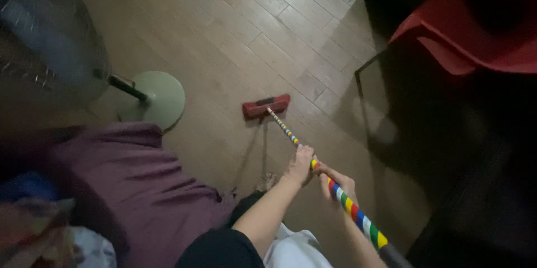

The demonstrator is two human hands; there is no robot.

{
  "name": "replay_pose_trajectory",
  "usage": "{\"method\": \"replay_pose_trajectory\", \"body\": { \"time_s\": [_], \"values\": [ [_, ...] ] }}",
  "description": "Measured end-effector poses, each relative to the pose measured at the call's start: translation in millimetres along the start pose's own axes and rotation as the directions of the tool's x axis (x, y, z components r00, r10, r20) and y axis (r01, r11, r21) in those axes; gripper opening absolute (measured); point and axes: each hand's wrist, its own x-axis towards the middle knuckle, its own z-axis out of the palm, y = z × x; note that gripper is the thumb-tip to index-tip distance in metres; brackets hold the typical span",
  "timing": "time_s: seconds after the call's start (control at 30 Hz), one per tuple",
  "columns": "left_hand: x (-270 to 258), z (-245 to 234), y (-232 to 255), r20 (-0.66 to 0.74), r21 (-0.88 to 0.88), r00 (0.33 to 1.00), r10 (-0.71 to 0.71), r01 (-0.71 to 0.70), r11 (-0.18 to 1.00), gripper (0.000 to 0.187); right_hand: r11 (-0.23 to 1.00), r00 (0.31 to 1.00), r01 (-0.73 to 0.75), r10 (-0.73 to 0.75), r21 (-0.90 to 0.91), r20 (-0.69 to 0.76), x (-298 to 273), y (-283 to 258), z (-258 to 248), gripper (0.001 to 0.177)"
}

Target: The person sweeps a tiled floor using a broom.

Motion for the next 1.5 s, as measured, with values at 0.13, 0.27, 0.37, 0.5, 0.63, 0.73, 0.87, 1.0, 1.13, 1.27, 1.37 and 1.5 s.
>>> {"method": "replay_pose_trajectory", "body": {
  "time_s": [0.13,0.27,0.37,0.5,0.63,0.73,0.87,1.0,1.13,1.27,1.37,1.5],
  "values": [
    [-38.5,0.5,40.3,0.071,-0.007,0.988,-0.136,0.137,0.991,0.022,0.994,0.999,0.03,-0.027,-0.101,0.034,-41.7,33.0,-13.4,0.022],
    [-83.2,0.6,87.2,0.227,0.017,0.945,-0.235,0.238,0.971,0.032,0.991,1.0,-0.016,0.017,-0.132,0.009,-103.4,36.1,-30.6,0.021],
    [-118.2,25.9,99.8,0.234,-0.001,0.949,-0.213,0.219,0.976,0.029,0.995,0.997,-0.071,0.071,-0.073,-0.011,-142.6,34.7,-49.6,0.022],
    [-166.3,47.9,133.6,0.162,-0.022,0.987,0.006,-0.002,1.0,0.025,0.937,0.946,-0.322,0.325,-0.138,0.0,-200.2,15.0,-79.4,0.025],
    [-201.6,38.5,191.9,0.354,-0.079,0.932,-0.078,0.113,0.99,0.029,0.952,0.97,-0.244,0.241,-0.183,-0.034,-259.8,-25.9,-122.4,0.026],
    [-229.6,62.4,211.5,0.478,-0.035,0.874,-0.084,0.115,0.993,0.029,0.939,0.956,-0.292,0.283,-0.18,-0.074,-292.3,-37.4,-144.6,0.027],
    [-260.3,91.4,235.6,0.514,-0.146,0.85,0.117,-0.048,0.988,0.027,0.879,0.902,-0.428,0.403,-0.211,-0.154,-336.0,-11.5,-167.3,0.027],
    [-285.6,110.5,274.3,0.638,-0.126,0.764,0.095,-0.018,0.992,0.032,0.897,0.91,-0.398,0.36,-0.193,-0.203,-383.3,13.7,-190.2,0.027],
    [-323.0,143.0,302.2,0.753,-0.088,0.653,0.079,-0.018,0.996,0.031,0.835,0.866,-0.494,0.45,-0.241,-0.217,-426.5,31.2,-213.5,0.029],
    [-357.1,166.4,325.6,0.783,-0.139,0.614,0.1,0.017,0.99,0.035,0.784,0.84,-0.539,0.473,-0.308,-0.266,-485.4,60.5,-224.2,0.031],
    [-375.8,186.0,333.2,0.875,-0.141,0.47,0.116,0.019,0.99,0.039,0.789,0.849,-0.521,0.443,-0.326,-0.287,-514.9,88.4,-231.4,0.03],
    [-388.6,196.6,331.8,0.945,-0.165,0.291,0.149,0.034,0.986,0.041,0.784,0.94,-0.342,0.283,-0.518,-0.192,-527.6,67.0,-236.1,0.031]
  ]
}}
